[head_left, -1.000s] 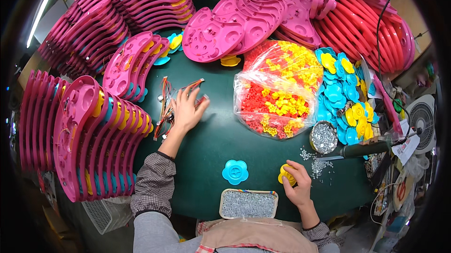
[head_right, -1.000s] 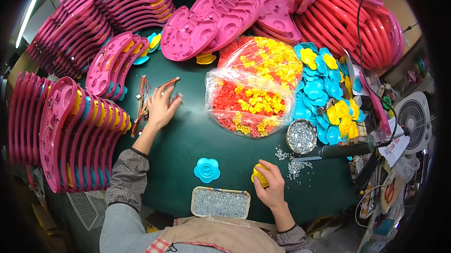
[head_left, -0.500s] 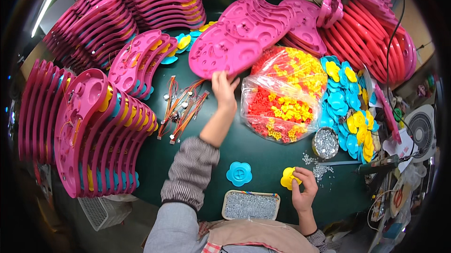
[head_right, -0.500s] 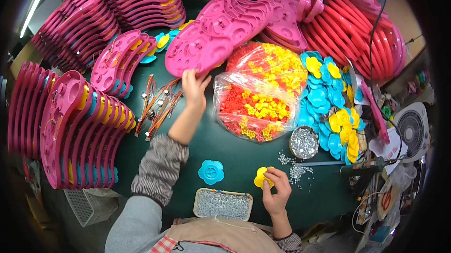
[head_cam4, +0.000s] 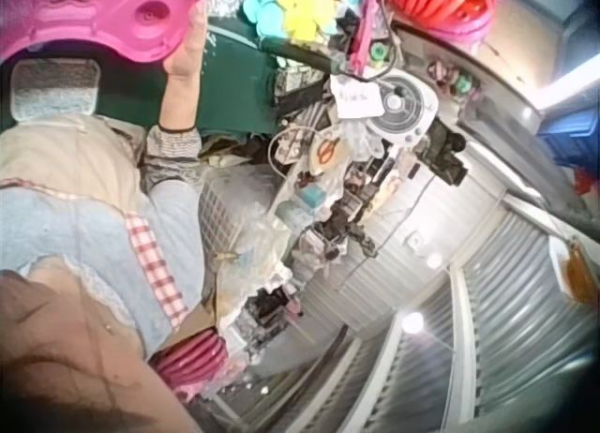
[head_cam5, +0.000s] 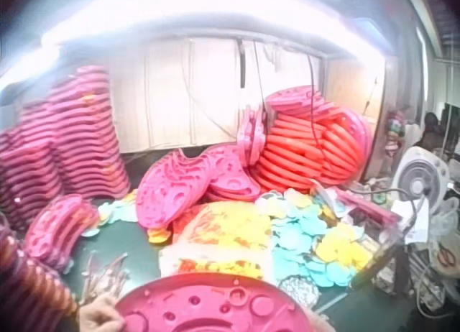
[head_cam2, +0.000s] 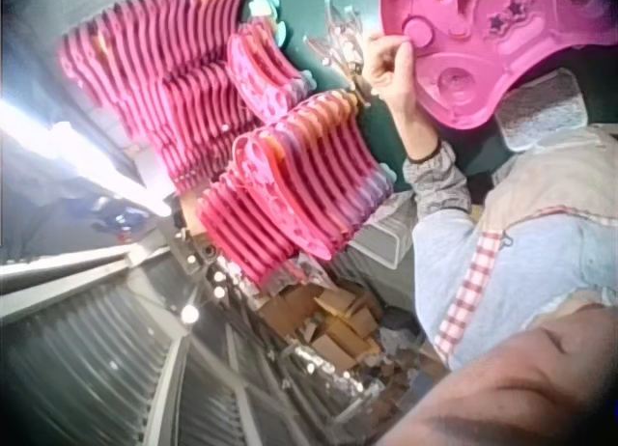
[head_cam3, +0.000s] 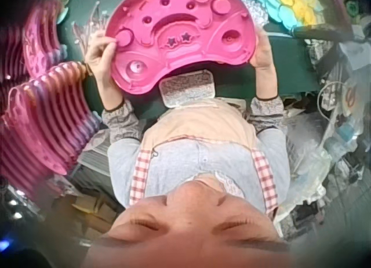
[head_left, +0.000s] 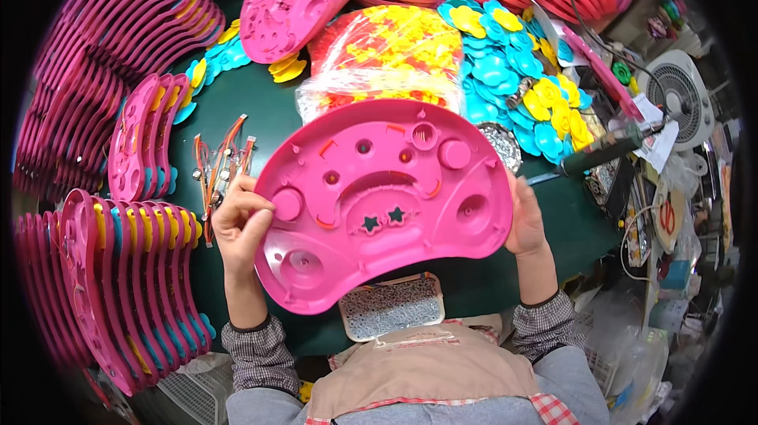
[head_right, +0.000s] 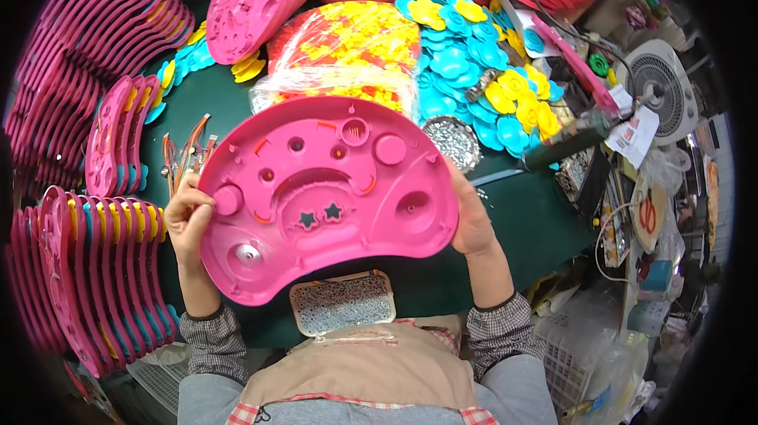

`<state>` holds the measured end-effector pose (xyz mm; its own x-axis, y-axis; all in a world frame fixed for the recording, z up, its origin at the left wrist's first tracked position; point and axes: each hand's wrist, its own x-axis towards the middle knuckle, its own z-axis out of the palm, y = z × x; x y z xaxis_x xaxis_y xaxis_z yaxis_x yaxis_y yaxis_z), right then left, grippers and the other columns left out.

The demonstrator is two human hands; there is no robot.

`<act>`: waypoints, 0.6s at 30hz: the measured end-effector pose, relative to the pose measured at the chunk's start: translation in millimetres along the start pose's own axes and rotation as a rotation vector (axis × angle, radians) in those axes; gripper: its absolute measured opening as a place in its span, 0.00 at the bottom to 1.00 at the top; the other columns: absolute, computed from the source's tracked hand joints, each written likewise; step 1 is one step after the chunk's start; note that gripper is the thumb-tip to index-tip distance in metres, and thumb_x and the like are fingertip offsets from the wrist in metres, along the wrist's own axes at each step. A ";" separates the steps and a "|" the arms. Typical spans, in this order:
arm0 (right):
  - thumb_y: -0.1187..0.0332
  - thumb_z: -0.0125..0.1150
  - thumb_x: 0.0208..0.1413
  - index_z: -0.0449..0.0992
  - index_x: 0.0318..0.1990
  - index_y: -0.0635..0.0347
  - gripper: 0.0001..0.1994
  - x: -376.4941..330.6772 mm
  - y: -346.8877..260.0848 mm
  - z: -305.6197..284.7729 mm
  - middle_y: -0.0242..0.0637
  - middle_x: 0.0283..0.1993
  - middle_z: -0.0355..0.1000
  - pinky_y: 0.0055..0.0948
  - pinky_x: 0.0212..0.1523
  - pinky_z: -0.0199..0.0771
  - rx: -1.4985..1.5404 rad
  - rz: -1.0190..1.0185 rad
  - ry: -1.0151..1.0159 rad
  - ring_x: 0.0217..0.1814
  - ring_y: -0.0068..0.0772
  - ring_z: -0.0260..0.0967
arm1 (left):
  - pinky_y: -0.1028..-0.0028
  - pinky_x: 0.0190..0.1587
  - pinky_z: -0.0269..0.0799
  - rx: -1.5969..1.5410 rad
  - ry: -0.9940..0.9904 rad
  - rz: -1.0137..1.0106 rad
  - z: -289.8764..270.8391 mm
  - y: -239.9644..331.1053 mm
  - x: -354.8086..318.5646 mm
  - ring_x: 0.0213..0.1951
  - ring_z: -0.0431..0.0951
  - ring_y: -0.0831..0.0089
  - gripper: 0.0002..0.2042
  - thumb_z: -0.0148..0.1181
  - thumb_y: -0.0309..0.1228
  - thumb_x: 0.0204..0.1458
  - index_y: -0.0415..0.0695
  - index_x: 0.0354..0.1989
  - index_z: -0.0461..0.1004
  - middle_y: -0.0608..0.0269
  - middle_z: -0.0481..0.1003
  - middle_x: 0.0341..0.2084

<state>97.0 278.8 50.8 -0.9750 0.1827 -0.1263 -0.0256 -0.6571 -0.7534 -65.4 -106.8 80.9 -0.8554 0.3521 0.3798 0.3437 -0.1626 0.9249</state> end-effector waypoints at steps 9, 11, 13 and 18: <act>0.80 0.65 0.59 0.60 0.72 0.65 0.33 -39.6 48.8 -10.9 0.47 0.64 0.73 0.35 0.66 0.72 -0.875 -0.126 0.256 0.66 0.34 0.73 | 0.59 0.73 0.65 -0.330 -0.015 -0.365 11.6 -16.2 -59.1 0.72 0.67 0.60 0.53 0.75 0.32 0.48 0.41 0.81 0.46 0.51 0.62 0.73; 0.80 0.65 0.59 0.60 0.72 0.65 0.34 -40.0 59.0 -11.9 0.49 0.64 0.74 0.36 0.67 0.71 -0.932 -0.186 0.251 0.66 0.36 0.73 | 0.61 0.73 0.65 -0.170 0.014 -0.444 18.6 -16.3 -65.5 0.72 0.66 0.62 0.48 0.70 0.23 0.51 0.40 0.80 0.49 0.53 0.60 0.73; 0.80 0.65 0.59 0.60 0.72 0.65 0.34 -41.8 65.0 -15.9 0.50 0.64 0.74 0.37 0.67 0.72 -0.932 -0.161 0.249 0.66 0.39 0.74 | 0.62 0.73 0.65 -0.030 0.031 -0.511 21.6 -22.1 -72.8 0.72 0.66 0.63 0.45 0.65 0.17 0.52 0.40 0.80 0.50 0.53 0.61 0.73; 0.78 0.63 0.60 0.59 0.72 0.63 0.33 -34.2 68.3 -19.8 0.55 0.60 0.77 0.40 0.63 0.75 -1.031 -0.169 0.237 0.62 0.48 0.78 | 0.63 0.72 0.65 0.082 0.065 -0.442 18.8 -39.8 -82.8 0.71 0.66 0.64 0.40 0.58 0.13 0.55 0.40 0.79 0.53 0.53 0.62 0.72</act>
<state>133.0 242.1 -9.1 -0.9057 0.4239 -0.0082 0.1512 0.3048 -0.9403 -1.0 -112.1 13.1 -0.9485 0.3124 -0.0516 -0.0328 0.0651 0.9973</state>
